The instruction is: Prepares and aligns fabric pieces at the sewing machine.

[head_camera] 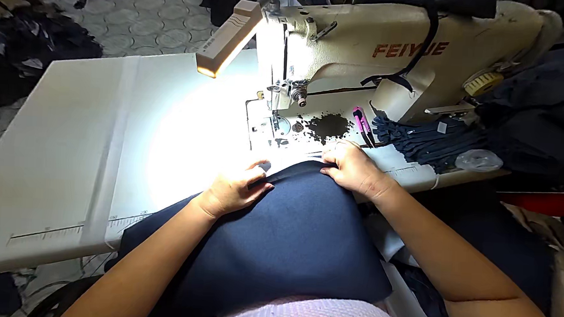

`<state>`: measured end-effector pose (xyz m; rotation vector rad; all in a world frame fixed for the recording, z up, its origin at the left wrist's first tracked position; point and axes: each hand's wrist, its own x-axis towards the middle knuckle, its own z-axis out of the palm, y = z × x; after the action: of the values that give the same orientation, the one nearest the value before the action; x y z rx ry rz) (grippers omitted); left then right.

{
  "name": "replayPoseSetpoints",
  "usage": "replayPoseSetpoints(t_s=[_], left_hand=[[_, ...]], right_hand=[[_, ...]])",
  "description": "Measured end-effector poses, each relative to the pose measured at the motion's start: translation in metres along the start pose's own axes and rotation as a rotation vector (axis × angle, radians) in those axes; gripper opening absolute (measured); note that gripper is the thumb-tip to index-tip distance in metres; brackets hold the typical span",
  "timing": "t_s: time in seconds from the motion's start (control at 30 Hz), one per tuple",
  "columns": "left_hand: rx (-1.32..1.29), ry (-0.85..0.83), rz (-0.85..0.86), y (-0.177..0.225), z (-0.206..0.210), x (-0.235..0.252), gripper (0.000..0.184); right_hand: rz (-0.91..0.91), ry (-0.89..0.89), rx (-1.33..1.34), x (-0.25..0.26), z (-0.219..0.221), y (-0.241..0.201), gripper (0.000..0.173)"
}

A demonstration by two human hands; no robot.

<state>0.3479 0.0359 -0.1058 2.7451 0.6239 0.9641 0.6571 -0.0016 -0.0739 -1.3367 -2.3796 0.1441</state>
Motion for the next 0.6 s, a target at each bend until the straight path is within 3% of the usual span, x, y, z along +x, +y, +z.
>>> replayPoseSetpoints(t_s=[0.13, 0.27, 0.33, 0.4, 0.47, 0.6], left_hand=[[-0.052, -0.09, -0.079, -0.001, -0.003, 0.003, 0.037], [-0.169, -0.076, -0.113, 0.006, -0.011, 0.005, 0.027], [-0.224, -0.083, -0.194, 0.015, -0.02, 0.003, 0.024], [-0.245, -0.112, -0.299, 0.026, -0.03, -0.001, 0.024], [-0.255, -0.149, -0.4, 0.035, -0.036, -0.004, 0.022], [-0.297, -0.024, -0.555, 0.054, -0.048, -0.009, 0.018]], right_hand=[[-0.006, -0.016, 0.111, 0.0, -0.008, -0.005, 0.014], [0.027, 0.03, 0.278, 0.003, -0.032, -0.009, 0.014], [0.086, -0.069, 0.313, 0.004, -0.049, -0.01, 0.013], [0.131, -0.277, 0.29, 0.007, -0.066, -0.01, 0.008], [0.147, -0.387, 0.292, 0.011, -0.076, -0.013, 0.017], [0.201, -0.182, 0.411, 0.014, -0.083, -0.012, 0.015]])
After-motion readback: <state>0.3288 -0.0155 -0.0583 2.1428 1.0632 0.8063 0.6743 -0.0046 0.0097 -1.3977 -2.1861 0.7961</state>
